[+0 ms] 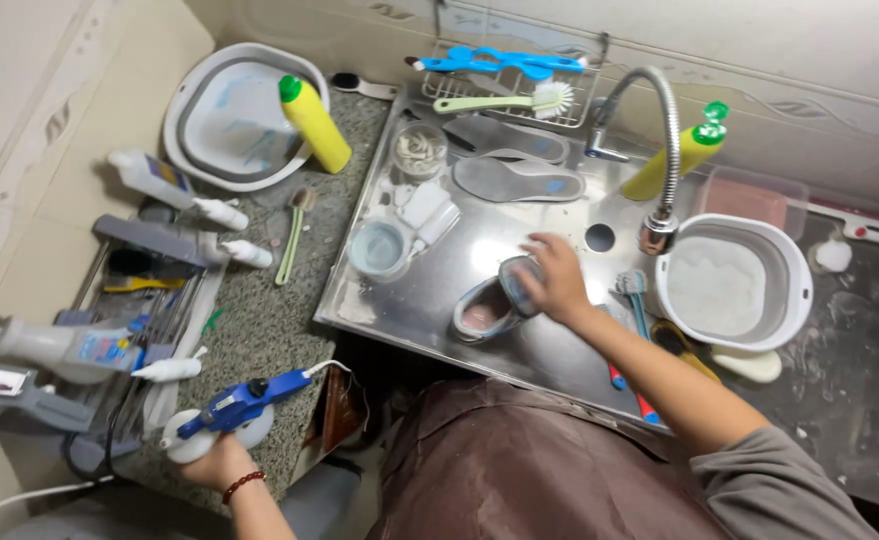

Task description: The person cleans a white and blue sneaker at a stainless steel sink. They use a blue handheld spray gun to apply a cleaning solution to the shoe's upper and sole. The person then rinses the shoe thoroughly under running water from the faucet, scrubbing the surface with their hands. Finally, they use the spray gun again to apply more solution to the shoe.

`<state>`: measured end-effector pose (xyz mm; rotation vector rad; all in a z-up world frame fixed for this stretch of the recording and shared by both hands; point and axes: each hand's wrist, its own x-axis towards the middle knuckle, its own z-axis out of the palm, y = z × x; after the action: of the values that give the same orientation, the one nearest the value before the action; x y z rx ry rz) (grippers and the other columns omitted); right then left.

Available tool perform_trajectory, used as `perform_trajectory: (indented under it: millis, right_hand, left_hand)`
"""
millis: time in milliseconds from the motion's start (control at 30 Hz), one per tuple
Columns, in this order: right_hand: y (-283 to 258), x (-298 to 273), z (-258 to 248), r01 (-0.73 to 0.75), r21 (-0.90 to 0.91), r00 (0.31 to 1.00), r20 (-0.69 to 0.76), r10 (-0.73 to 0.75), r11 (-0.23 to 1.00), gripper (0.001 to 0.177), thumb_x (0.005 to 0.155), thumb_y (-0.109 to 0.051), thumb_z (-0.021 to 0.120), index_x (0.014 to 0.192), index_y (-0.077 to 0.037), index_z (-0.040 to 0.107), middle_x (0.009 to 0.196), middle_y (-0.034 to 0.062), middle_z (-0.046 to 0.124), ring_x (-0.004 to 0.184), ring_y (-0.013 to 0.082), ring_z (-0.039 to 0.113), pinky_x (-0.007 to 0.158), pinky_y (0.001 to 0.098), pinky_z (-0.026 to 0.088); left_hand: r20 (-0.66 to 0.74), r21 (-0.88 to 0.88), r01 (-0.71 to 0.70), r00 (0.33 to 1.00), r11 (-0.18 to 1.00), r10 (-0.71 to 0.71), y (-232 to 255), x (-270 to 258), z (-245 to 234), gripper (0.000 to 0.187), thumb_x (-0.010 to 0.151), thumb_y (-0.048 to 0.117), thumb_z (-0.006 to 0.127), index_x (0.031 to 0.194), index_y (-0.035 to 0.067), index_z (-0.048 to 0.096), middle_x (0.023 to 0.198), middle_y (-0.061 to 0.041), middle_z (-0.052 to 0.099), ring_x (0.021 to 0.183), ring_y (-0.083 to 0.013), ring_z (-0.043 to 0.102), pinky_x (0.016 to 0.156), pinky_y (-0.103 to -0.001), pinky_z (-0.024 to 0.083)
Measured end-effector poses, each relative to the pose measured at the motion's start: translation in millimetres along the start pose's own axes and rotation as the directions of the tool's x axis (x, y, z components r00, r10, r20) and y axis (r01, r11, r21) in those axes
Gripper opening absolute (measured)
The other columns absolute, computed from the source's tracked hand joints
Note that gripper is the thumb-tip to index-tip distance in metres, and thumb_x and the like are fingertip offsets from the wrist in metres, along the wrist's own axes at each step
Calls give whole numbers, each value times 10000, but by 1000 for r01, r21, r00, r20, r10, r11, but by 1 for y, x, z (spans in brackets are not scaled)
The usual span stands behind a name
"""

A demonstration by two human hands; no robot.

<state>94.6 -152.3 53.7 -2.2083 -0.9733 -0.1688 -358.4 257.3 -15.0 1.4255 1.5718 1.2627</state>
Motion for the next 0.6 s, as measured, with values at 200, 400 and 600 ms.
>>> perform_trajectory:
  millis: [200, 400, 600]
  right_hand:
    - [78, -7, -58, -92, -365, 993, -106, 57, 926, 624, 855, -356, 783, 1356, -32, 600, 1424, 201, 525, 1340, 409, 468, 1113, 524, 348]
    - [180, 47, 20, -241, -76, 936, -283, 211, 968, 867, 851, -290, 803, 1550, -5, 378, 1563, 306, 354, 1412, 474, 368, 1154, 544, 297]
    - [195, 99, 26, -445, 842, 611, 37, 791, 304, 880, 906, -259, 689, 1566, -42, 149, 1642, 195, 292, 1460, 308, 412, 1089, 437, 395]
  left_hand:
    - [91, -92, -73, 992, 993, 81, 17, 23, 29, 624, 766, 39, 929, 1302, -60, 624, 1353, -140, 680, 1147, -192, 693, 992, -374, 594]
    - [179, 12, -51, 983, 999, 48, 4, 51, 30, 585, 817, 40, 878, 1338, -70, 635, 1363, -142, 690, 1172, -224, 689, 999, -418, 580]
    - [426, 170, -233, 893, 957, 142, -36, 98, 25, 586, 846, 47, 838, 1379, -55, 616, 1358, -150, 674, 1193, -224, 646, 990, -395, 526]
